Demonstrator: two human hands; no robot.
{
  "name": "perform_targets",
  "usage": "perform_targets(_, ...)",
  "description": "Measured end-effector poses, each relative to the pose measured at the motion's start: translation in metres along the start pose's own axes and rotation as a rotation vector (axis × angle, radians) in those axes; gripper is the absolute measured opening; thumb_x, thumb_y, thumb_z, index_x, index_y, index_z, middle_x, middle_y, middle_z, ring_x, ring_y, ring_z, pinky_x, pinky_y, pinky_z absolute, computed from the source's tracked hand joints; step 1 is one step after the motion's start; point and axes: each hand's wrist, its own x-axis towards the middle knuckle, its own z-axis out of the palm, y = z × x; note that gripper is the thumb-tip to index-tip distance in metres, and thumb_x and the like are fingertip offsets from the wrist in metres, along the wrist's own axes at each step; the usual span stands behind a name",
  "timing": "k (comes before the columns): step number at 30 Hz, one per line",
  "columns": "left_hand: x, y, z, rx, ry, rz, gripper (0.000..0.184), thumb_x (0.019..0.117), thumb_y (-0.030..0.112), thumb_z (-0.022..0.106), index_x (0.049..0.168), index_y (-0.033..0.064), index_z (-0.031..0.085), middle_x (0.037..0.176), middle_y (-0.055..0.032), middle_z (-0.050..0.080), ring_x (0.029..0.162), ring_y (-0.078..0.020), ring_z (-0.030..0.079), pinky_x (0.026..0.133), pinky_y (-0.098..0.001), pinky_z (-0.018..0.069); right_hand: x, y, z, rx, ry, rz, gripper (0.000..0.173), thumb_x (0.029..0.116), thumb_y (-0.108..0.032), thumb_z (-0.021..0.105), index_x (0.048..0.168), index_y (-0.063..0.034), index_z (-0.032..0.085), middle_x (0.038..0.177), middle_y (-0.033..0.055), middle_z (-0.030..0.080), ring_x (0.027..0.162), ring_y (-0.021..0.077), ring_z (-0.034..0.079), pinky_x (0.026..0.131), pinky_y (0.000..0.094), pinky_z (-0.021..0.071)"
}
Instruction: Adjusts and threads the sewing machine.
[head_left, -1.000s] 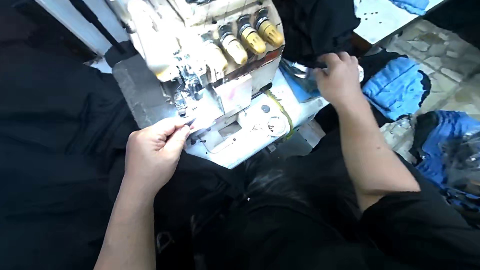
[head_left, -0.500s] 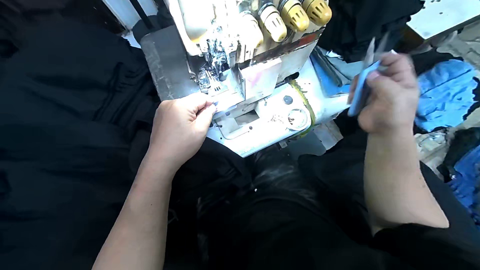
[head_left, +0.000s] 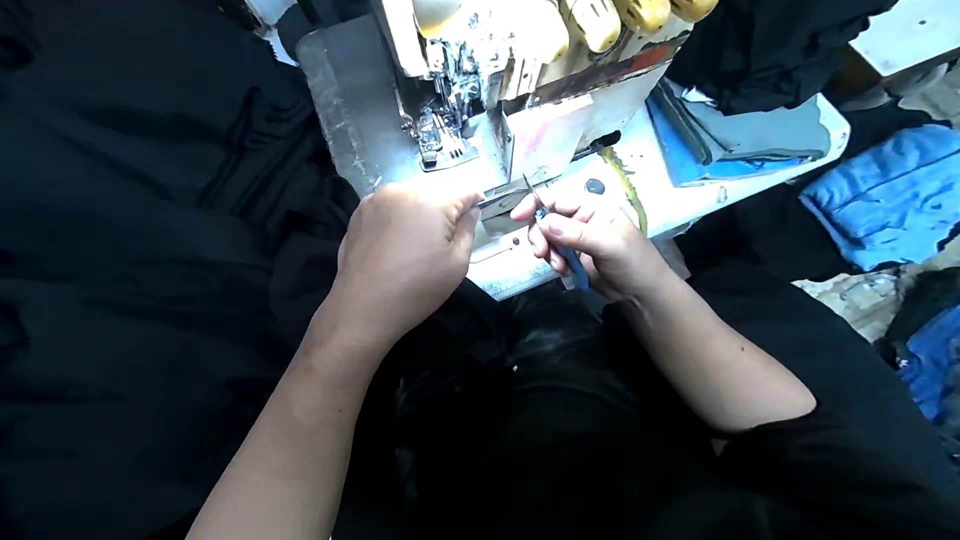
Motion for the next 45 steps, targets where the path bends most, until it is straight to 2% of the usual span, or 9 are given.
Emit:
perform_targets(2, 0.0, -0.001, 0.001, 0.003, -0.005, 0.01, 0.03, 0.1034, 0.02, 0.051, 0.099, 0.0109, 0.079, 0.078, -0.0045, 0.071, 0.072, -0.0173, 0.067, 0.064, -0.0405, 0.0488, 0.005, 0.047, -0.023, 0.084, -0.075, -0.09, 0.031, 0.1073, -0.021, 0.053, 0.13, -0.0008, 0.061, 0.084, 0.0045, 0.064, 0.06, 0.0076, 0.057, 0.05, 0.0198, 0.0483)
perform_targets(8, 0.001, -0.002, 0.001, 0.012, -0.009, 0.022, 0.029, 0.103, 0.02, 0.051, 0.096, 0.0113, 0.078, 0.074, -0.0036, 0.069, 0.068, -0.0169, 0.064, 0.061, -0.0399, 0.0463, 0.008, 0.058, -0.027, 0.1, -0.061, -0.083, 0.029, 0.1073, -0.021, 0.053, 0.129, -0.0046, 0.063, 0.083, 0.0052, 0.063, 0.061, 0.0089, 0.057, 0.051, 0.0208, 0.0481)
perform_targets(12, 0.001, 0.0, 0.0, 0.01, -0.02, 0.008, 0.03, 0.1036, 0.021, 0.05, 0.095, 0.0106, 0.077, 0.072, -0.0037, 0.067, 0.065, -0.017, 0.062, 0.059, -0.0391, 0.0446, 0.005, -0.017, 0.01, 0.029, 0.059, 0.046, 0.02, 0.1017, -0.009, 0.047, 0.104, -0.0101, 0.066, 0.065, -0.0093, 0.059, 0.051, -0.0025, 0.052, 0.047, 0.0119, 0.0437)
perform_targets(15, 0.0, 0.0, 0.001, 0.01, -0.023, 0.004, 0.031, 0.1034, 0.021, 0.05, 0.096, 0.0103, 0.078, 0.074, -0.0041, 0.068, 0.067, -0.0172, 0.063, 0.061, -0.0397, 0.0449, 0.004, -0.022, 0.013, 0.06, 0.087, 0.059, 0.02, 0.1006, -0.008, 0.047, 0.104, -0.0074, 0.066, 0.064, -0.0089, 0.059, 0.05, -0.003, 0.051, 0.047, 0.0109, 0.0431)
perform_targets(21, 0.0, -0.006, -0.007, -0.116, -0.008, 0.083, 0.026, 0.101, 0.019, 0.052, 0.1, 0.013, 0.078, 0.076, 0.0027, 0.068, 0.067, -0.0041, 0.059, 0.063, -0.0265, 0.0451, 0.014, -0.015, 0.003, 0.428, -0.052, -0.083, 0.045, 0.0941, -0.037, 0.071, 0.129, -0.0142, 0.055, 0.096, 0.0021, 0.075, 0.052, 0.0007, 0.057, 0.047, 0.0146, 0.0463)
perform_targets(26, 0.009, -0.014, -0.016, -0.135, 0.026, 0.166, 0.025, 0.1004, 0.014, 0.053, 0.1, 0.0091, 0.077, 0.098, -0.0039, 0.07, 0.093, -0.0085, 0.065, 0.081, -0.0256, 0.0504, 0.029, -0.026, 0.026, 0.461, 0.038, -0.236, 0.047, 0.0923, -0.031, 0.071, 0.13, -0.0056, 0.06, 0.124, 0.0055, 0.07, 0.053, -0.0005, 0.053, 0.046, 0.0159, 0.0454)
perform_targets(31, 0.022, -0.04, -0.025, -0.052, 0.014, 0.074, 0.024, 0.0991, 0.011, 0.054, 0.098, 0.0051, 0.077, 0.138, -0.013, 0.063, 0.126, -0.0205, 0.062, 0.102, -0.0375, 0.0497, 0.033, -0.021, 0.058, 0.267, 0.339, -0.355, 0.029, 0.0876, -0.015, 0.067, 0.115, -0.012, 0.057, 0.075, -0.0105, 0.066, 0.053, -0.0021, 0.057, 0.05, 0.0151, 0.0508)
perform_targets(36, 0.022, -0.054, -0.036, 0.049, 0.004, -0.013, 0.025, 0.1022, 0.013, 0.052, 0.102, 0.003, 0.076, 0.136, -0.014, 0.065, 0.126, -0.0246, 0.062, 0.103, -0.0441, 0.0489, 0.037, -0.013, 0.078, 0.176, 0.332, -0.428, 0.04, 0.0875, -0.004, 0.062, 0.125, -0.0051, 0.049, 0.089, -0.0104, 0.064, 0.07, -0.0031, 0.061, 0.066, 0.0161, 0.055)
perform_targets(45, 0.029, -0.051, -0.041, 0.077, 0.014, -0.003, 0.027, 0.1025, 0.014, 0.05, 0.102, 0.003, 0.075, 0.127, -0.0131, 0.07, 0.121, -0.0247, 0.065, 0.099, -0.0457, 0.0501, 0.044, -0.009, 0.084, 0.108, 0.375, -0.478, 0.034, 0.0863, 0.0, 0.061, 0.119, -0.0069, 0.054, 0.095, -0.0101, 0.067, 0.072, -0.0025, 0.063, 0.063, 0.0173, 0.056)
